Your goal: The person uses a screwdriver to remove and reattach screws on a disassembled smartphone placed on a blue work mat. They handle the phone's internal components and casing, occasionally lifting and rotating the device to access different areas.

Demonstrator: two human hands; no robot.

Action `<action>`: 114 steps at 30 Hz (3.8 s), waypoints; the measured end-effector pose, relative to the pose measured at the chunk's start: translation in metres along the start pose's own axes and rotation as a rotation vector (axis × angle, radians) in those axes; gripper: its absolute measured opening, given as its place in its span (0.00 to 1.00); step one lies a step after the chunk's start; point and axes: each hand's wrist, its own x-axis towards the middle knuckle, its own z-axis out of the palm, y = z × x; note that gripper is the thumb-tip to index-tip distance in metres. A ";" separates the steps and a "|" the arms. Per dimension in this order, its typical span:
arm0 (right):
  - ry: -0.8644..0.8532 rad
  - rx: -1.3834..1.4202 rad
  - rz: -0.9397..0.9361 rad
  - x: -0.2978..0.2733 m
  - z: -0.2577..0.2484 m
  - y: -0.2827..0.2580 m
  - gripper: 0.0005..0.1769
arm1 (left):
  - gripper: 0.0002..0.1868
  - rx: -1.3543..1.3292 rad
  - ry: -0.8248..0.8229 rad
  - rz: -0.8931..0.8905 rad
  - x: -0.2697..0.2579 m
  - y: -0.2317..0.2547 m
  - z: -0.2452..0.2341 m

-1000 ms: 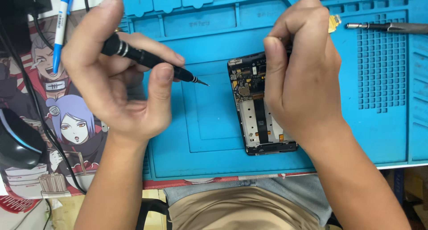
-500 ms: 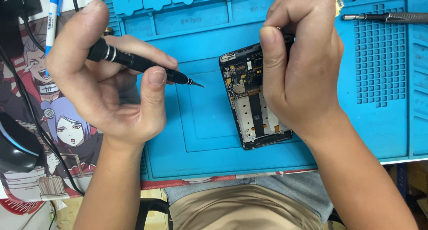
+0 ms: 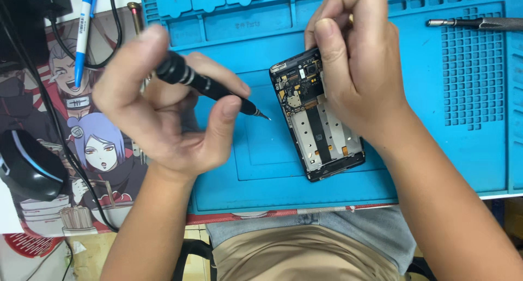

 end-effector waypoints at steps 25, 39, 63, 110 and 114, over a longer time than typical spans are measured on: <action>-0.970 0.532 0.339 0.038 0.029 -0.018 0.08 | 0.39 -0.433 -0.095 -0.350 0.028 0.043 0.019; -1.110 0.417 0.305 0.039 0.036 -0.004 0.05 | 0.39 -0.387 -0.239 -0.556 0.040 0.051 0.019; -1.137 0.412 0.352 0.031 0.035 0.012 0.11 | 0.35 -0.355 -0.310 -0.527 0.036 0.041 0.025; -1.053 0.412 0.345 0.034 0.036 -0.007 0.11 | 0.39 -0.507 -0.027 -0.382 0.028 0.042 0.026; -0.978 -0.001 0.310 0.045 0.022 -0.043 0.09 | 0.48 -0.464 0.351 -0.432 0.035 0.046 0.026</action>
